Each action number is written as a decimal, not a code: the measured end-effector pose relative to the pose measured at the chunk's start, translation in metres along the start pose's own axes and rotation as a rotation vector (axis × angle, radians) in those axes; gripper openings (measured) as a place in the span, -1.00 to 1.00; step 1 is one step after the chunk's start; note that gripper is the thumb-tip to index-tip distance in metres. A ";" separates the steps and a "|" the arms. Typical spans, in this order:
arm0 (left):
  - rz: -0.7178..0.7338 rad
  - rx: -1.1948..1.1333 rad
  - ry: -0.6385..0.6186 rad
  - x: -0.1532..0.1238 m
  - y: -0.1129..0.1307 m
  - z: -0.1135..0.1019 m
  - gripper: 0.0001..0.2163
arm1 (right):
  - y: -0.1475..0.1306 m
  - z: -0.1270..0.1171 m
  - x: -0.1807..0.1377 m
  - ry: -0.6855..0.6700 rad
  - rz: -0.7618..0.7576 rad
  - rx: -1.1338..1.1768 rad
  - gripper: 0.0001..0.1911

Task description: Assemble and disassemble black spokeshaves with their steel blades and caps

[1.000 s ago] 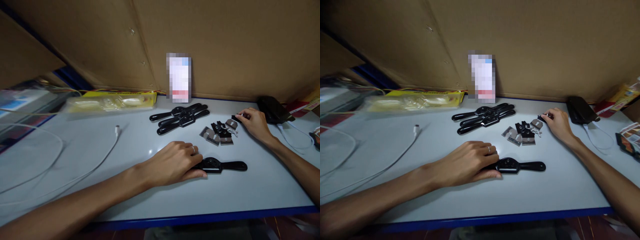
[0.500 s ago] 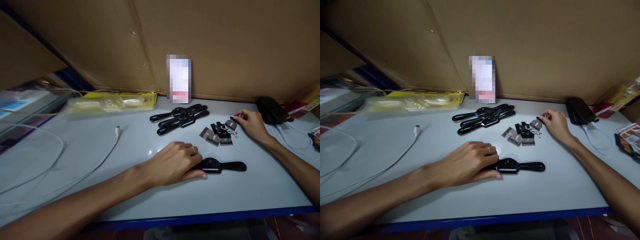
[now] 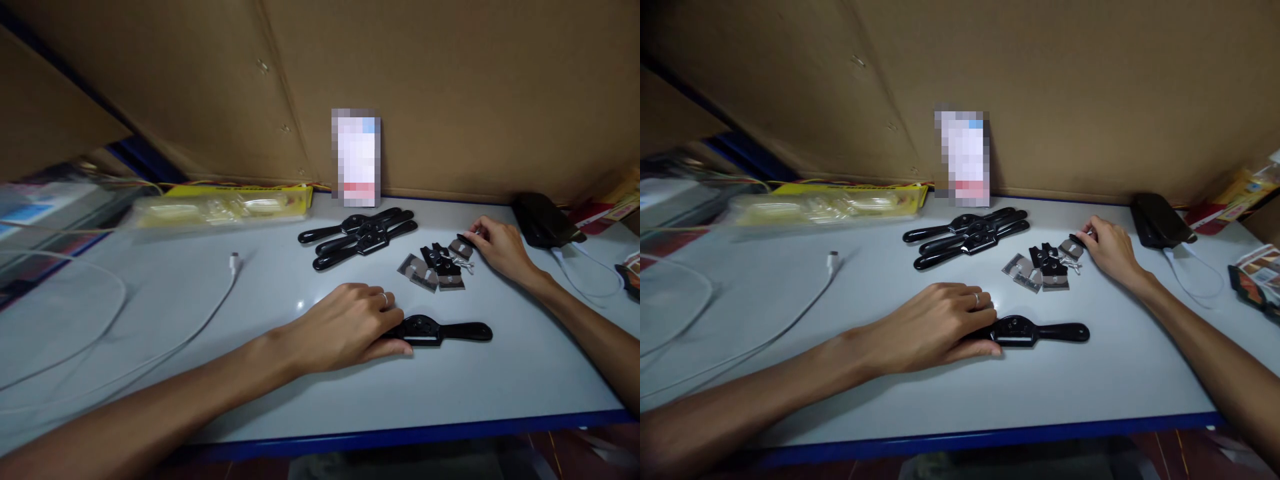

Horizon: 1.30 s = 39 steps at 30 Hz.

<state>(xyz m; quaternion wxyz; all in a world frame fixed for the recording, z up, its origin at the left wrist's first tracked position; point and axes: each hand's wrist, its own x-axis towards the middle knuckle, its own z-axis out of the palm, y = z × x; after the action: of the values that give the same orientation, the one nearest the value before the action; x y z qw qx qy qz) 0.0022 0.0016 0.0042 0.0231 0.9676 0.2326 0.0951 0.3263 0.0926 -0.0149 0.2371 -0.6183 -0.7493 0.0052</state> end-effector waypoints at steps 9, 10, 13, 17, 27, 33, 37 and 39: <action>0.011 0.008 0.026 -0.001 -0.001 0.001 -0.47 | 0.011 -0.003 0.008 0.013 0.187 0.401 -0.72; 0.013 0.005 0.027 -0.001 -0.001 0.001 -0.47 | 0.011 -0.003 0.008 0.022 0.198 0.422 -0.71; 0.018 0.004 0.031 -0.001 0.000 0.000 -0.46 | 0.009 -0.004 0.008 0.040 0.196 0.431 -0.69; -0.009 0.035 0.045 0.000 -0.001 -0.001 -0.45 | 0.005 -0.005 0.006 0.069 0.200 0.443 -0.65; -0.107 0.152 0.040 -0.003 -0.016 -0.001 -0.46 | 0.006 -0.005 0.002 0.074 0.140 0.305 -0.54; -0.095 0.129 0.015 -0.003 -0.013 -0.005 -0.49 | 0.005 -0.005 0.003 0.054 0.119 0.300 -0.55; -0.116 0.094 0.031 -0.002 -0.013 -0.003 -0.50 | 0.003 -0.005 0.002 0.050 0.113 0.325 -0.53; -0.116 0.081 0.062 -0.003 -0.016 -0.001 -0.50 | 0.002 -0.006 0.002 0.049 0.116 0.344 -0.53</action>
<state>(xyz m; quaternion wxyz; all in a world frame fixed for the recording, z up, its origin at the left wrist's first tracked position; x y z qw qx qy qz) -0.0075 0.0142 0.0036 -0.0177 0.9492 0.2927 0.1139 0.3298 0.0933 -0.0097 0.3568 -0.6107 -0.6945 0.1318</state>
